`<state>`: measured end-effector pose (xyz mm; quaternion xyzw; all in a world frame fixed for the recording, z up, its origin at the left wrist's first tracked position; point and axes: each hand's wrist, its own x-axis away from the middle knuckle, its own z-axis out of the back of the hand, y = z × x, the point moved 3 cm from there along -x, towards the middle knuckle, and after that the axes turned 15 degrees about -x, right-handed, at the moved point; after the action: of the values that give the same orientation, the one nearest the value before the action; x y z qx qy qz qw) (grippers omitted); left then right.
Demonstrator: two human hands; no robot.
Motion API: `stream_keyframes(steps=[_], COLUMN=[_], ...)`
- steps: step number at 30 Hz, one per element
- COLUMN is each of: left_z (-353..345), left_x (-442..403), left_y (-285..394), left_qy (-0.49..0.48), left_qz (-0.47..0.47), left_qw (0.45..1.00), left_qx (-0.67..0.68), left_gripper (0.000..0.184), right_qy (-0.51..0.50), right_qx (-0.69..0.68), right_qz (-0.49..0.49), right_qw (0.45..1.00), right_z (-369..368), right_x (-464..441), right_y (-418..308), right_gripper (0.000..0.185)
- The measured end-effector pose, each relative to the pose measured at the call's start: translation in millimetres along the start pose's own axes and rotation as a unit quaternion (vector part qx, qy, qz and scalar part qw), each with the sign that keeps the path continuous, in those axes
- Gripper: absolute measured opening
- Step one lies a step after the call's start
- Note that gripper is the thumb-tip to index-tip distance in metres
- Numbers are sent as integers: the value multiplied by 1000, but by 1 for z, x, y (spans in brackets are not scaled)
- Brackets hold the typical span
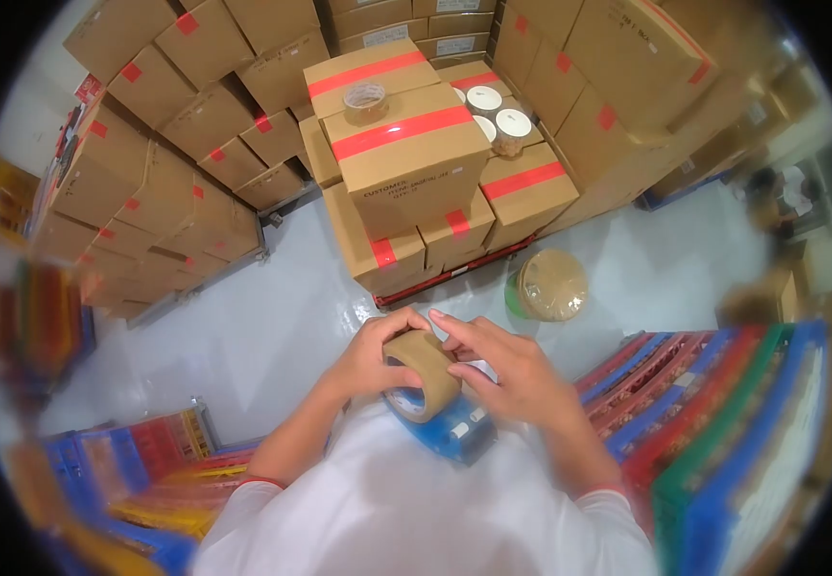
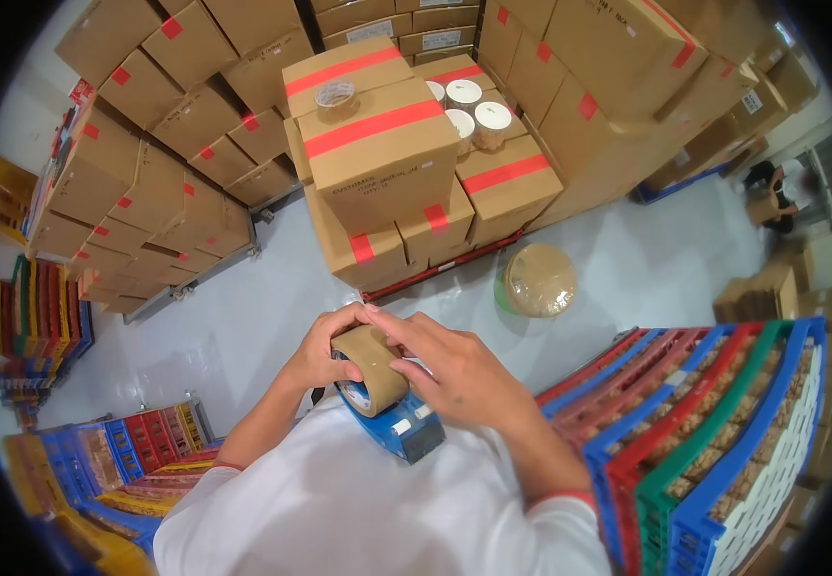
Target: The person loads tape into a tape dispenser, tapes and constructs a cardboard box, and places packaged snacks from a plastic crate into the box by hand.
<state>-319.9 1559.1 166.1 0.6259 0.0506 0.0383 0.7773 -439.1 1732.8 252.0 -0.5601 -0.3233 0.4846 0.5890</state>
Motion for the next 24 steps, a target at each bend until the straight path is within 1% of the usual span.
stream_keyframes(steps=[2, 3, 5, 9, 12, 14, 21, 24], left_z=[0, 0, 3, 4, 4, 4, 7, 6], left_x=[0, 0, -1, -1, 0, -1, -2, -4], left_y=[0, 1, 6, 10, 12, 14, 15, 17], left_qy=[2, 3, 4, 11, 9, 17, 11, 2], left_qz=[-4, -2, -10, -21, -17, -27, -24, -26], left_qw=[1000, 1000, 999, 997, 996, 996, 992, 991], left_qx=[-5, -4, -36, -72, -86, -88, -125, -133], left_gripper=[68, 68, 67, 66, 66, 66, 68, 68], right_qy=[-7, -8, -19, -36, -37, -18, -11, -17], right_qx=[20, 19, 22, 23, 35, 40, 50, 45], right_qz=[5, 4, -6, 2, -17, -10, 11, -8], right_qw=[1000, 1000, 1000, 999, 999, 999, 999, 999], right_z=[2, 3, 4, 4, 4, 5, 7, 9], right_x=[-3, -4, -7, -9, -9, -9, -11, -13], right_y=[-4, -5, -5, -5, -6, -8, -9, -9], right_gripper=[75, 75, 79, 80, 80, 82, 83, 84])
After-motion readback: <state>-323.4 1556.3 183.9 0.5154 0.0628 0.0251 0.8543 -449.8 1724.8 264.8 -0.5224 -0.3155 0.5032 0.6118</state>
